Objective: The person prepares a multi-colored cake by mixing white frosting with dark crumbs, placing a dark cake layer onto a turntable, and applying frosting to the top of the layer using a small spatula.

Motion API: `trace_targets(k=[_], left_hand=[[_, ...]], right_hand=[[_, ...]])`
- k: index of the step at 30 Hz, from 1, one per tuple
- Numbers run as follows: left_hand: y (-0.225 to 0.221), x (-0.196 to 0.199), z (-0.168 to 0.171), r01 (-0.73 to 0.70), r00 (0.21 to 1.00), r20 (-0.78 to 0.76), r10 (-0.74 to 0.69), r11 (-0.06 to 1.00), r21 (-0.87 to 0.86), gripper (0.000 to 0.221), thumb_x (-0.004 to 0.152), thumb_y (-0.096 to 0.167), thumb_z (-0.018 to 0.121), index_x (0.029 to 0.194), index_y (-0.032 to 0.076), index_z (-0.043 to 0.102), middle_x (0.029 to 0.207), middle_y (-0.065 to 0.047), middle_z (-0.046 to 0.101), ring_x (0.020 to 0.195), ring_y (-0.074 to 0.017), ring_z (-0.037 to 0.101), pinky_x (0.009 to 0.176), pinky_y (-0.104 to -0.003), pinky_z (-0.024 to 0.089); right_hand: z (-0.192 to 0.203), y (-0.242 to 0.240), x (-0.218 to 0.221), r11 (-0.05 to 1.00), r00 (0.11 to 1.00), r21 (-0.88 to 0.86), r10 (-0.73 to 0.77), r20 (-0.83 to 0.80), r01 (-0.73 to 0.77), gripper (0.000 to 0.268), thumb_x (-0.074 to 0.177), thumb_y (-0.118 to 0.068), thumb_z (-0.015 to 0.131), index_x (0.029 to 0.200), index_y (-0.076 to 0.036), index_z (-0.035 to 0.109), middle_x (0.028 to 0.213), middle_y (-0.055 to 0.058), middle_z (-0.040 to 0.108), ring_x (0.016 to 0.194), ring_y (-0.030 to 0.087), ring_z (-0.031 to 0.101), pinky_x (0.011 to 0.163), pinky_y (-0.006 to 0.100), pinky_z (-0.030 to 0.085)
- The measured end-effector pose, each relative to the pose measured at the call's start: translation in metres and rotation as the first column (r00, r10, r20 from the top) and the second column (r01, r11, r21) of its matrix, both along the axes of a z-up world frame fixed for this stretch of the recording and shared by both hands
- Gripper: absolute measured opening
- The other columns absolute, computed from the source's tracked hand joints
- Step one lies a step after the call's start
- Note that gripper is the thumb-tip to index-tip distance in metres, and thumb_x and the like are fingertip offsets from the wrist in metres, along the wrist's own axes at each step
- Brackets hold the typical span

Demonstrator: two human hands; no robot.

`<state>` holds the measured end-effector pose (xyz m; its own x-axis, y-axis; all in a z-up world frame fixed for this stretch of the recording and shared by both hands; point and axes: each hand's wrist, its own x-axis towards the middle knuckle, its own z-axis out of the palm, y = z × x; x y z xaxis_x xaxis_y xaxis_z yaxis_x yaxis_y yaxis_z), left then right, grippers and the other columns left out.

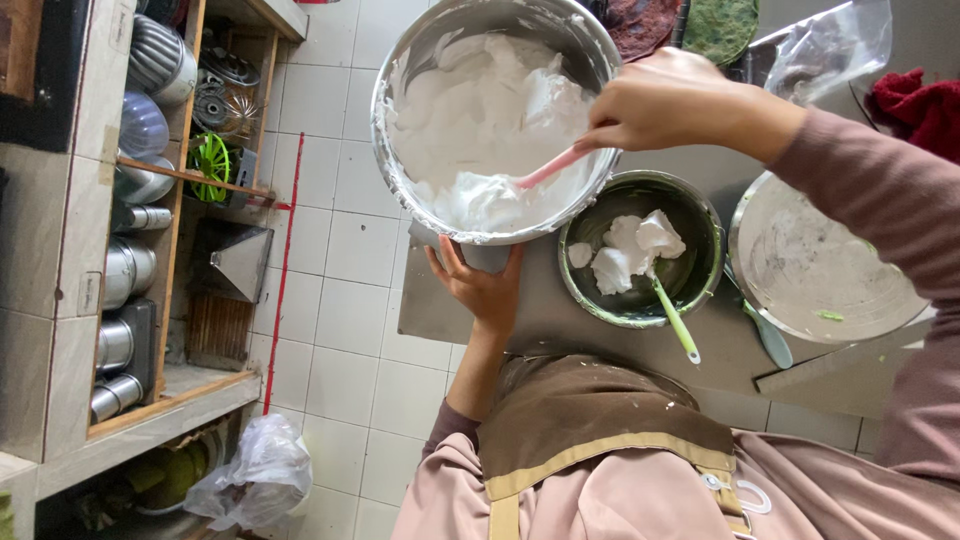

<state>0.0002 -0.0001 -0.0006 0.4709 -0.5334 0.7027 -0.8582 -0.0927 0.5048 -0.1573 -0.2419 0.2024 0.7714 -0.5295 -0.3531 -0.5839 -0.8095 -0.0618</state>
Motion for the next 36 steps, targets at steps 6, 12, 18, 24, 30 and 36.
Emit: trace_targets(k=[6, 12, 18, 24, 30, 36], left_hand=[[-0.001, 0.000, -0.001, -0.013, 1.000, -0.011, 0.013, 1.000, 0.001, 0.109, 0.083, 0.040, 0.092, 0.154, 0.002, 0.018, 0.148, -0.024, 0.045, 0.129, -0.0402, 0.061, 0.125, -0.065, 0.029], [0.002, 0.002, -0.011, -0.017, 1.000, 0.006, 0.017, 0.999, 0.030, 0.118, 0.081, 0.041, 0.095, 0.157, 0.002, 0.014, 0.151, -0.023, 0.039, 0.146, -0.0504, 0.036, 0.128, -0.061, 0.032], [0.003, 0.002, -0.010, -0.014, 0.999, -0.036, 0.015, 0.999, 0.043, 0.118, 0.079, 0.037, 0.096, 0.156, 0.002, 0.013, 0.152, -0.022, 0.040, 0.146, -0.0462, 0.037, 0.129, -0.060, 0.027], [0.001, 0.005, -0.015, -0.021, 1.000, -0.022, 0.022, 0.999, 0.027, 0.120, 0.076, 0.039, 0.095, 0.155, 0.000, 0.014, 0.152, -0.023, 0.038, 0.143, -0.0477, 0.040, 0.127, -0.063, 0.025], [0.001, 0.002, -0.008, -0.034, 0.999, 0.028, 0.033, 0.999, 0.033, 0.115, 0.081, 0.042, 0.094, 0.155, 0.000, 0.017, 0.151, -0.021, 0.039, 0.144, -0.0437, 0.043, 0.127, -0.062, 0.030], [-0.002, 0.003, -0.001, -0.035, 0.996, 0.080, 0.035, 0.999, 0.000, 0.111, 0.080, 0.041, 0.093, 0.153, 0.000, 0.019, 0.145, -0.019, 0.045, 0.127, -0.0384, 0.061, 0.123, -0.064, 0.032]], right_hand=[[-0.017, 0.019, -0.101, 0.985, 0.878, -0.026, -0.141, 0.456, 0.171, 0.025, 0.097, -0.041, 0.073, 0.105, -0.019, 0.080, 0.069, 0.010, 0.066, 0.058, 0.028, 0.063, 0.057, 0.038, 0.046], [-0.061, 0.117, -0.228, 0.958, 0.594, -0.010, -0.168, 0.786, 0.285, 0.014, 0.106, -0.016, 0.076, 0.116, -0.008, 0.072, 0.089, 0.007, 0.072, 0.063, 0.011, 0.058, 0.056, 0.025, 0.044], [-0.145, 0.207, -0.244, 0.850, 0.761, -0.233, -0.260, 0.595, 0.472, 0.007, 0.104, -0.011, 0.074, 0.111, -0.010, 0.074, 0.080, 0.009, 0.067, 0.062, 0.020, 0.062, 0.054, 0.033, 0.046], [-0.133, 0.185, -0.257, 0.842, 0.572, -0.106, -0.261, 0.778, 0.529, 0.014, 0.100, -0.012, 0.074, 0.113, -0.006, 0.076, 0.071, 0.005, 0.061, 0.056, 0.017, 0.054, 0.048, 0.028, 0.042], [-0.029, 0.135, -0.180, 0.864, 0.688, -0.359, 0.020, 0.725, 0.353, 0.019, 0.110, -0.021, 0.082, 0.108, -0.005, 0.072, 0.080, 0.007, 0.064, 0.061, 0.019, 0.055, 0.057, 0.030, 0.040], [0.035, 0.070, -0.076, 0.731, 0.958, -0.682, 0.204, 0.202, -0.012, 0.036, 0.102, -0.042, 0.070, 0.076, -0.017, 0.070, 0.063, -0.001, 0.062, 0.053, 0.016, 0.061, 0.049, 0.028, 0.042]])
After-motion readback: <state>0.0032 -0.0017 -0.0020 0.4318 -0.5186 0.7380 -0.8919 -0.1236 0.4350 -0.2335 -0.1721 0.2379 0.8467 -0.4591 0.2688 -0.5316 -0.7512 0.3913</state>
